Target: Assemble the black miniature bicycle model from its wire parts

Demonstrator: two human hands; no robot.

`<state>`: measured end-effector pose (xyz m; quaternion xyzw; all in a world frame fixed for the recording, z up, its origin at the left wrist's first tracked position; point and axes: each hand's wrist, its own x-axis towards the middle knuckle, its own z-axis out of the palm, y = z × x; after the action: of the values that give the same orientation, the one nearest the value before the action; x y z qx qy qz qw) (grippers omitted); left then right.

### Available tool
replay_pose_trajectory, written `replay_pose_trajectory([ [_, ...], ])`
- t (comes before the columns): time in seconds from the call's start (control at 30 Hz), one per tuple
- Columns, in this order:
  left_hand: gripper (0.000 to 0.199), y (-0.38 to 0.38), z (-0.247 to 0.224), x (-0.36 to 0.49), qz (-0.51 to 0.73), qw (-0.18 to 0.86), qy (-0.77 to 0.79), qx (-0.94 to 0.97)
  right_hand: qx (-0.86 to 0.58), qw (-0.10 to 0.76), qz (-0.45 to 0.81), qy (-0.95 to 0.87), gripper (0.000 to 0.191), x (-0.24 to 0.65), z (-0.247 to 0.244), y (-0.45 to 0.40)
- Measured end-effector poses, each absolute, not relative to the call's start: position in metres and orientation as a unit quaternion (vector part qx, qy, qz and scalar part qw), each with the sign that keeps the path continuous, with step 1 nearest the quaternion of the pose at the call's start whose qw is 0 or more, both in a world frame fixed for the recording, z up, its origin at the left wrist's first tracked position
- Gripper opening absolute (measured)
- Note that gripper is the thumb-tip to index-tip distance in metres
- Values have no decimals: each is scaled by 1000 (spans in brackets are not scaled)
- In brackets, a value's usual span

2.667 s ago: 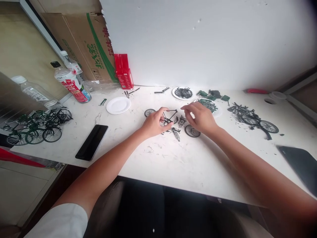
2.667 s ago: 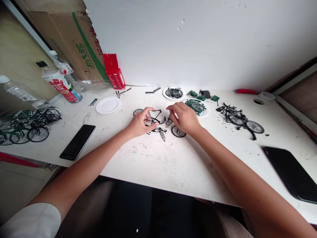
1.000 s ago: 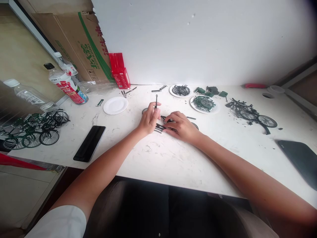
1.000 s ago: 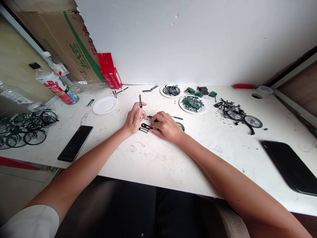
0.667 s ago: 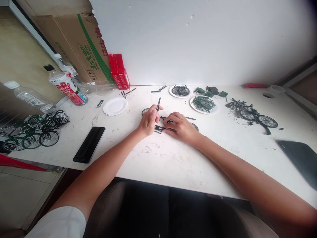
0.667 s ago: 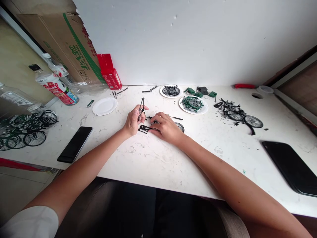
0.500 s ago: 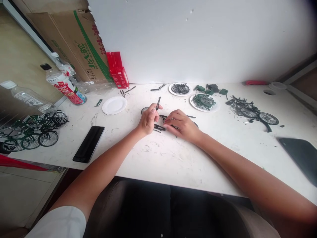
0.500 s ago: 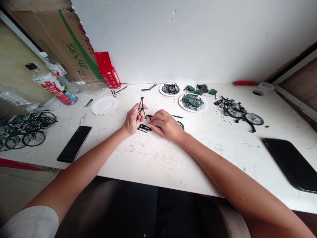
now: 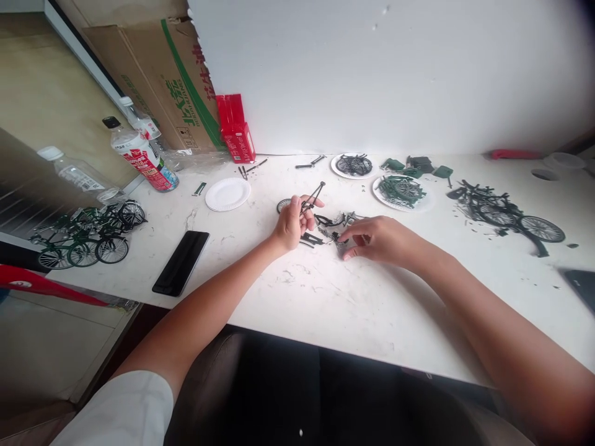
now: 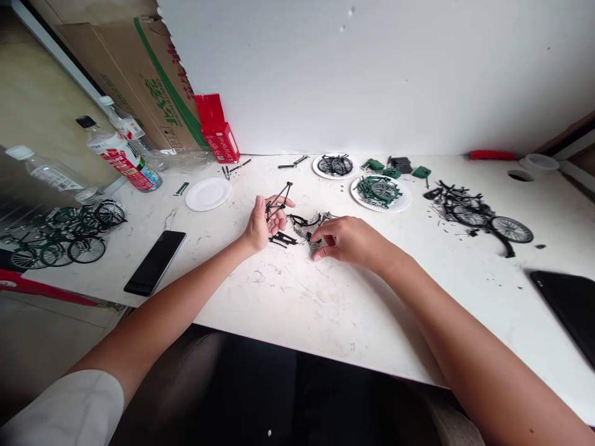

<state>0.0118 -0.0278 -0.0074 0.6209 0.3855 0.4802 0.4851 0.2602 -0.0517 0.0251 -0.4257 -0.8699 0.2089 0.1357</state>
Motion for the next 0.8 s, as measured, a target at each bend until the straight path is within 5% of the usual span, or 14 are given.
replay_pose_trajectory([
  [0.4, 91, -24, 15, 14, 432, 714, 346, 428, -459, 81, 236, -853, 39, 249, 31, -56],
  [0.63, 86, -21, 12, 15, 473, 682, 372, 416, -433, 84, 273, -855, 41, 248, 22, -55],
  [0.8, 76, -17, 2, 16, 542, 578, 395, 464, -381, 189, 226, -877, 48, 247, 17, -54],
])
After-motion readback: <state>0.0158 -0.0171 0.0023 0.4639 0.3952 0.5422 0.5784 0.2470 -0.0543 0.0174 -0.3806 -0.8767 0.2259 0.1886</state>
